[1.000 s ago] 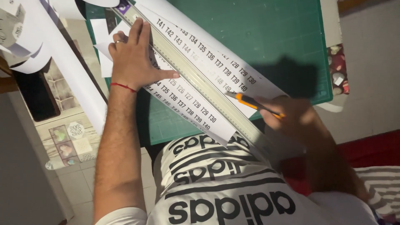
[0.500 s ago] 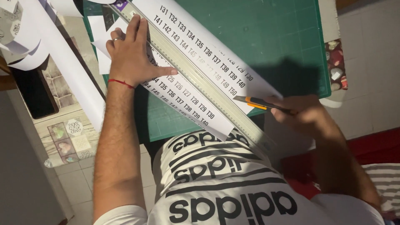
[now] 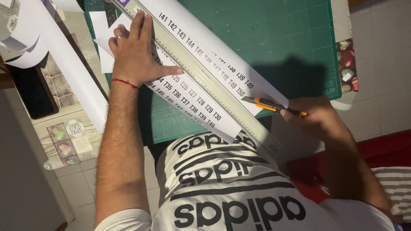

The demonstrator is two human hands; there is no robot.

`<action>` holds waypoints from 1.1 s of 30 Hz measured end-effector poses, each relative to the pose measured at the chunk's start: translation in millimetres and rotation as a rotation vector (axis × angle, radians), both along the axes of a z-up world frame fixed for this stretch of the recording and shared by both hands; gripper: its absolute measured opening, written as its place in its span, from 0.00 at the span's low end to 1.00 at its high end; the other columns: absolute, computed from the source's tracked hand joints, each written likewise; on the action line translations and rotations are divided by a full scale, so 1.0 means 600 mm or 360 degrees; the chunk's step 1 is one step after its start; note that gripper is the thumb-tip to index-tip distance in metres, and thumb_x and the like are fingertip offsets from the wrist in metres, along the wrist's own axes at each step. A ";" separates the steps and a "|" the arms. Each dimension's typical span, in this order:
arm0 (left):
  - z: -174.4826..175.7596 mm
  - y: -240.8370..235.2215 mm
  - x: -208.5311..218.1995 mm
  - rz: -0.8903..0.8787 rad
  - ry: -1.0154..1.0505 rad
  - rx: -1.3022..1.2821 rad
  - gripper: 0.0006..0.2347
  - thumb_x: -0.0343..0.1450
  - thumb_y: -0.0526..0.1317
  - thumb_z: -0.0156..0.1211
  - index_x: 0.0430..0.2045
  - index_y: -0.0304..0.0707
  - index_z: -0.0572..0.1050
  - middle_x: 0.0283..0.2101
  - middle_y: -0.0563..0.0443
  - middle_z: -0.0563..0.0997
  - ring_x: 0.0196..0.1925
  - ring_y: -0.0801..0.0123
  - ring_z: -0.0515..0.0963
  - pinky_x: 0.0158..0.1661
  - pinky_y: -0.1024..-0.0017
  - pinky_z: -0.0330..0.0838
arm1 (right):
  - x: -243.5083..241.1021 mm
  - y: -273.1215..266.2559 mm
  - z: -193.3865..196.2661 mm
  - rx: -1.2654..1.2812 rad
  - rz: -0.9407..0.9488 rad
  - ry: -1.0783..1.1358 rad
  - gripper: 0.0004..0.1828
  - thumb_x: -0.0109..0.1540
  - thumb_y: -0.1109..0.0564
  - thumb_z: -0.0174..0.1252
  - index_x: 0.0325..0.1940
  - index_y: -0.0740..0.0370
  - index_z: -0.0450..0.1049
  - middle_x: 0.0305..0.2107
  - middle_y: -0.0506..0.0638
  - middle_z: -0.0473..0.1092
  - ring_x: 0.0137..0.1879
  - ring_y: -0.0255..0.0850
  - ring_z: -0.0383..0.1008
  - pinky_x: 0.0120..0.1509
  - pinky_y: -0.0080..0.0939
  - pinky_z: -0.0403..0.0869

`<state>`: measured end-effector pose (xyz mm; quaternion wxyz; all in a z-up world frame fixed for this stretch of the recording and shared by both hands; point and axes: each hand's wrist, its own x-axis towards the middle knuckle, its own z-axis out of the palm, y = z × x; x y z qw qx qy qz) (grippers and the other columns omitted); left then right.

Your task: Cutting printed labels from a sheet using a utility knife and a ruler on a cutting mat.

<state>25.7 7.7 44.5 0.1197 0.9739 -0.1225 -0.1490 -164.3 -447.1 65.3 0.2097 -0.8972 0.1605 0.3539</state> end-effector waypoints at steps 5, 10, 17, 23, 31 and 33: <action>0.006 -0.003 -0.002 0.0010 0.0021 0.0003 0.69 0.52 0.79 0.78 0.85 0.43 0.49 0.89 0.49 0.47 0.80 0.18 0.52 0.69 0.36 0.49 | -0.003 0.009 0.013 0.0098 -0.0159 -0.0045 0.17 0.68 0.42 0.65 0.50 0.52 0.90 0.40 0.48 0.85 0.43 0.41 0.80 0.45 0.43 0.74; 0.001 -0.002 -0.002 0.0010 0.0024 0.0013 0.69 0.53 0.80 0.77 0.86 0.44 0.48 0.89 0.50 0.46 0.80 0.17 0.52 0.70 0.36 0.48 | -0.003 0.006 0.001 -0.0032 0.0007 -0.0037 0.18 0.69 0.39 0.63 0.44 0.53 0.87 0.37 0.47 0.84 0.42 0.41 0.79 0.45 0.42 0.73; 0.000 -0.001 -0.002 0.0009 0.0014 0.0003 0.69 0.52 0.80 0.77 0.86 0.45 0.47 0.89 0.50 0.46 0.80 0.15 0.53 0.69 0.37 0.48 | 0.000 0.012 0.008 -0.0044 -0.0011 -0.0036 0.22 0.68 0.38 0.64 0.51 0.57 0.85 0.48 0.52 0.83 0.50 0.45 0.82 0.49 0.45 0.78; -0.003 0.001 -0.002 0.0001 0.0029 0.0004 0.69 0.53 0.80 0.77 0.87 0.45 0.46 0.90 0.51 0.45 0.81 0.15 0.51 0.70 0.36 0.47 | -0.033 -0.024 -0.037 0.0180 -0.0109 -0.0237 0.15 0.69 0.44 0.67 0.37 0.57 0.84 0.33 0.47 0.80 0.39 0.38 0.78 0.40 0.40 0.76; -0.005 0.001 -0.005 -0.0013 0.0001 0.0004 0.69 0.54 0.81 0.75 0.87 0.42 0.47 0.90 0.50 0.44 0.82 0.13 0.50 0.70 0.36 0.48 | -0.042 0.001 -0.006 0.0507 0.1049 -0.1525 0.16 0.69 0.70 0.60 0.29 0.58 0.72 0.23 0.46 0.68 0.27 0.36 0.66 0.28 0.40 0.67; -0.005 0.000 -0.005 -0.0012 0.0001 0.0014 0.69 0.55 0.81 0.75 0.87 0.41 0.47 0.90 0.50 0.43 0.82 0.14 0.49 0.70 0.36 0.48 | -0.048 0.007 -0.002 0.0508 0.1085 -0.1565 0.18 0.69 0.71 0.58 0.27 0.56 0.70 0.21 0.45 0.66 0.25 0.34 0.63 0.25 0.38 0.62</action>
